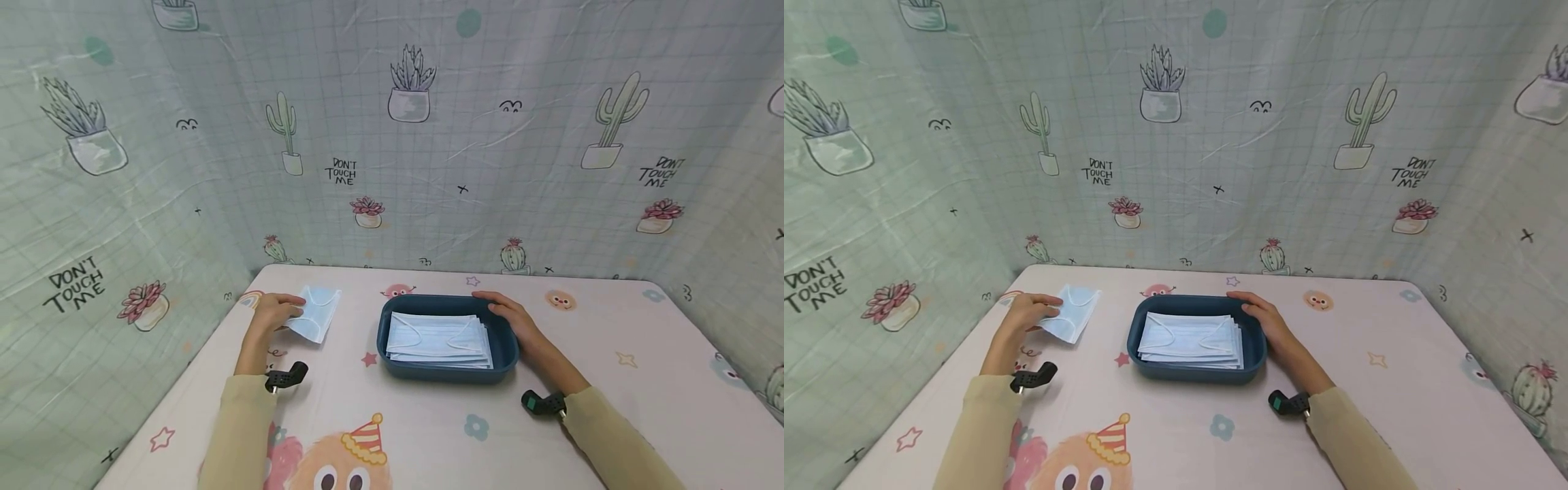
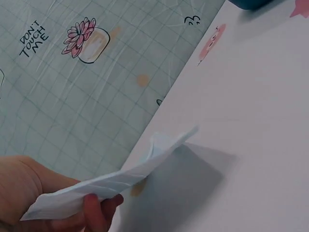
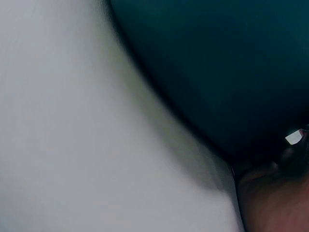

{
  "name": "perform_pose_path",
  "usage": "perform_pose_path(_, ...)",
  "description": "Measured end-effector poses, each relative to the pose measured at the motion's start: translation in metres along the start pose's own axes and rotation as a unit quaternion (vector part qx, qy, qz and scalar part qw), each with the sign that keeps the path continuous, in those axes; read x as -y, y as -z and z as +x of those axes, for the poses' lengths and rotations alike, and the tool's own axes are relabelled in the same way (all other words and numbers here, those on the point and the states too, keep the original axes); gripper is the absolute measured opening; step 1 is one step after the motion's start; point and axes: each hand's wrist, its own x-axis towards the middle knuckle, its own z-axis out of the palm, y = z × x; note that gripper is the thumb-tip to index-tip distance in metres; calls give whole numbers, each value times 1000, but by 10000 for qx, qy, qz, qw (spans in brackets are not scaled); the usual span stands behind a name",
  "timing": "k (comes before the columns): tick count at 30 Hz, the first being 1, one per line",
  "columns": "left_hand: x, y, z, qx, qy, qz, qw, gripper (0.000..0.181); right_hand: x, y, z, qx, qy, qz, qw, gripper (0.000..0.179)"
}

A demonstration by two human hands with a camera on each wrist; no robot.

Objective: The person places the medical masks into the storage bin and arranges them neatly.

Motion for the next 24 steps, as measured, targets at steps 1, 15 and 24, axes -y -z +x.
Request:
perform_pose_path(1, 0, 0, 1, 40, -4, 19, 10000, 37, 0, 0, 0, 6, 0, -2, 10000, 46)
perform_pose_path(15, -29, 8, -21, -444, -785, -246, 9956, 48, -1, 1, 2, -16, 74, -30, 10000, 45)
perform_pose_path(24, -59, 14, -41, -326, -1333, -406, 9897, 50, -2, 2, 2, 27, 66, -5, 10000, 45)
